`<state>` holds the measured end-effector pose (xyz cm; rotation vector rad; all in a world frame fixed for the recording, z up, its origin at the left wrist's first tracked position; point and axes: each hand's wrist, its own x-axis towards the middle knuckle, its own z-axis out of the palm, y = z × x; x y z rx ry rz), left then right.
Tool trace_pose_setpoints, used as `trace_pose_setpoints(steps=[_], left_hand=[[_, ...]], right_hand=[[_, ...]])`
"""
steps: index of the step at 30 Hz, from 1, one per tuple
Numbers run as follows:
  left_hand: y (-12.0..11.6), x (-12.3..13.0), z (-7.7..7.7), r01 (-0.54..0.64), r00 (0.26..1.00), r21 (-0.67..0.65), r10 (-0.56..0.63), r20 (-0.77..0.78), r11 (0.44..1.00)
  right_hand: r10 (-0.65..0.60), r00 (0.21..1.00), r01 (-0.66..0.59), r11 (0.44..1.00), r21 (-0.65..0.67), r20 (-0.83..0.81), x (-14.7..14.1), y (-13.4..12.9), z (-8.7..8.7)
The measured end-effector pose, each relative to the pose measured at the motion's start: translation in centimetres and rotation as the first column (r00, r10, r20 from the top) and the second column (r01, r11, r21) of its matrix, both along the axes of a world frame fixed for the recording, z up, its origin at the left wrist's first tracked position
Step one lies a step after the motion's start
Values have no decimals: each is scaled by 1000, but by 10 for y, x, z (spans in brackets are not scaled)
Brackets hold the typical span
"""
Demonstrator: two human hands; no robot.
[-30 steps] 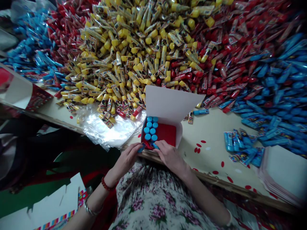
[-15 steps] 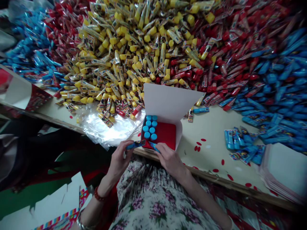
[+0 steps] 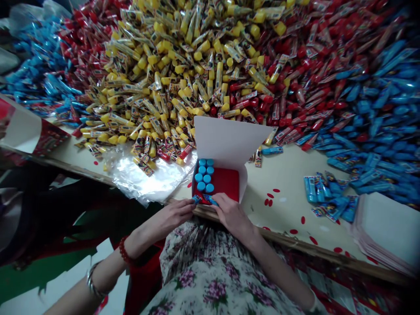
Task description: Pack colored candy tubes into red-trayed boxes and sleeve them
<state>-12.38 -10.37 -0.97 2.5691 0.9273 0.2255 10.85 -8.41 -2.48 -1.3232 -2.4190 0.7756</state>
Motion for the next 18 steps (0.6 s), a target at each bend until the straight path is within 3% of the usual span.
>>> trace_pose_setpoints(steps=[4,8,11,18], left_hand=[[21,1,16,148,988,-75,-151,-43,986],[41,3,28,144,989,-173,-136,56,974],[51,2,26,146,981,-136,-126,148,980],[65,2,22,245,969,-86,-241,48,966]], right_hand=[[21,994,-17,999,-38,105,-5,4,11],[48,971,-38,998,-48,233,-11,6,21],[48,954,-34,998,-52,296,-15,8,26],[67,922,-57,998,-38,382,-26,18,28]])
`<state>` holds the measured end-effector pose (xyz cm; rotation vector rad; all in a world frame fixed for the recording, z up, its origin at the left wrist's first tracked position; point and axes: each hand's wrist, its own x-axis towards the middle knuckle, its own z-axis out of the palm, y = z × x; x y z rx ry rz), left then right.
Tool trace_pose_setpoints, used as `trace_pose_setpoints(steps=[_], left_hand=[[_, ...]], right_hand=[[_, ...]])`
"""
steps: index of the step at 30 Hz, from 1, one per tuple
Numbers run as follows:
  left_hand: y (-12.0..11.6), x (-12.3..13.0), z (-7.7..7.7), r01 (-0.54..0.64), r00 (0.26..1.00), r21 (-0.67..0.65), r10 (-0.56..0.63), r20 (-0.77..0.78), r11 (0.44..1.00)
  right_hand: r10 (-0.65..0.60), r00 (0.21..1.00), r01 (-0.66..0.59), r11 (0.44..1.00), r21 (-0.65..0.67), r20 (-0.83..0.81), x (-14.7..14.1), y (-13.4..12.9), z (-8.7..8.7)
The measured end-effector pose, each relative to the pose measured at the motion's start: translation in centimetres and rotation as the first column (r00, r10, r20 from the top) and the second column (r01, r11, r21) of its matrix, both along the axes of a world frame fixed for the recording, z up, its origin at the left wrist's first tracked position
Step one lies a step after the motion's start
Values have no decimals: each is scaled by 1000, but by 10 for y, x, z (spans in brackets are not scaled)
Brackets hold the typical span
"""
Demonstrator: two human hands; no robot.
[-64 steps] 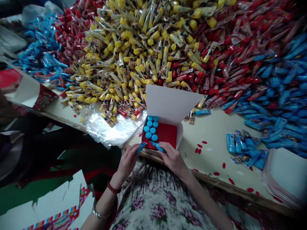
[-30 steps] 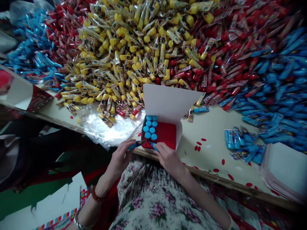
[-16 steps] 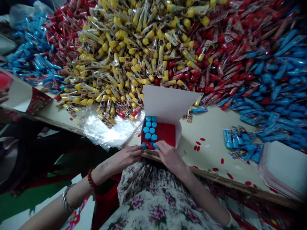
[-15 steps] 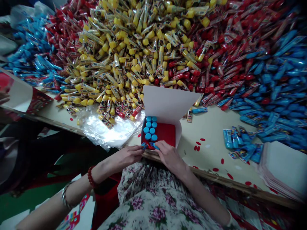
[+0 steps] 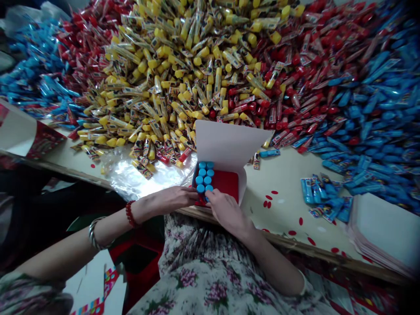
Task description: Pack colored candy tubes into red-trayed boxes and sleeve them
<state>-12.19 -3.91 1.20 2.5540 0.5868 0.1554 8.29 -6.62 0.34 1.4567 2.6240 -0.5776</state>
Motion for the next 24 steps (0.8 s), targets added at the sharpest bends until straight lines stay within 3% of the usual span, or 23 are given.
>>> trace_pose_setpoints(steps=[10,13,15,17,20,22,24], left_hand=[[-17,7,-36,66,997,254,-54,-53,965],[-29,0,-44,-32,999,290,25,28,957],[-45,-1,-53,-202,975,325,158,157,924],[-60,4,-63,-446,876,331,330,351,831],[-69,23,-74,-768,593,156,598,539,621],[-60,39,-77,-869,420,-12,751,509,494],[-44,54,-79,-887,355,-108,812,463,449]], right_hand=[[-24,998,22,999,41,61,-24,-11,-7],[-67,997,69,996,51,-40,-19,-19,-20],[-119,975,130,990,48,-189,-10,-25,-32],[-174,899,212,976,53,-403,1,-30,-42],[-243,702,367,929,48,-670,7,-24,-50],[-313,596,421,906,-44,-739,0,-11,-54],[-402,542,388,899,-204,-738,-15,6,-60]])
